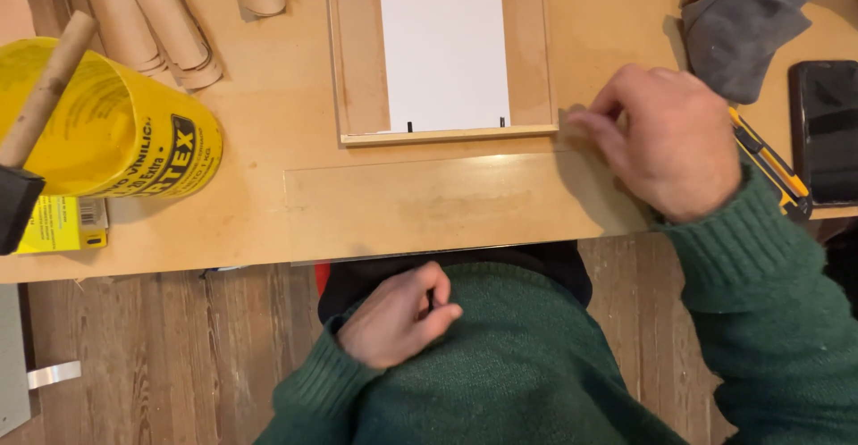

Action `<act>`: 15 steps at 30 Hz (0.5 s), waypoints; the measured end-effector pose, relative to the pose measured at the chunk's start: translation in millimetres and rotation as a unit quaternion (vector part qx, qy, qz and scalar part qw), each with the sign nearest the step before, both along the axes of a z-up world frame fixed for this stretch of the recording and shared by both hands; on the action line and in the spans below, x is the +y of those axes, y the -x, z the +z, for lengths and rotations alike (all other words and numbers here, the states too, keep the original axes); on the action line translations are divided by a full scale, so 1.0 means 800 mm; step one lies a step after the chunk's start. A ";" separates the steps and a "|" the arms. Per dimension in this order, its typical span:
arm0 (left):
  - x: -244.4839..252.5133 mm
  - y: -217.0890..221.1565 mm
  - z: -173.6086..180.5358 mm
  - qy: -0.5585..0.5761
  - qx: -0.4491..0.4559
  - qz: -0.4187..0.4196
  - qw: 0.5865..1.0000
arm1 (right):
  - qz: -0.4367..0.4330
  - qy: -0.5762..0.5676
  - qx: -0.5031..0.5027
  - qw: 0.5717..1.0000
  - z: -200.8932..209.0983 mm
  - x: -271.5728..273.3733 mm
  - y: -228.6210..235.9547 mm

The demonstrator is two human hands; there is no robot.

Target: Apply adhesive to a piece of brown material and attach it to a picture frame.

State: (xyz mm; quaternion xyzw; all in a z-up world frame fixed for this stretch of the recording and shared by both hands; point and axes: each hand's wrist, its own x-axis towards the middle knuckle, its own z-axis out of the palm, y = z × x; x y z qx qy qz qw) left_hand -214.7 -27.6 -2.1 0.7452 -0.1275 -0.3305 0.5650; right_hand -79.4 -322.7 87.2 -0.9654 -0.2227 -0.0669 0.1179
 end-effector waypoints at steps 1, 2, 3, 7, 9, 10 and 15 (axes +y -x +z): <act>0.000 0.004 -0.025 0.000 -0.001 0.001 1.000 | 0.001 0.000 -0.001 1.000 0.001 -0.003 0.000; 0.000 0.009 -0.051 0.006 -0.007 0.017 1.000 | -0.012 -0.037 -0.011 0.999 0.003 -0.007 0.000; 0.000 0.014 -0.077 0.012 -0.013 0.032 0.999 | -0.024 -0.073 -0.021 0.997 0.004 -0.011 0.000; 0.000 0.019 -0.128 0.045 -0.014 0.068 0.997 | -0.015 -0.049 -0.046 0.998 0.009 -0.017 -0.001; -0.001 0.020 -0.148 0.076 0.014 0.110 0.991 | 0.004 0.054 -0.066 0.996 0.010 -0.012 -0.011; -0.002 0.016 -0.144 0.072 0.010 0.119 0.990 | 0.013 0.049 -0.070 0.996 0.018 0.005 -0.018; -0.006 -0.001 -0.123 -0.048 0.032 0.134 0.989 | 0.168 0.043 -0.077 0.982 0.054 0.095 -0.050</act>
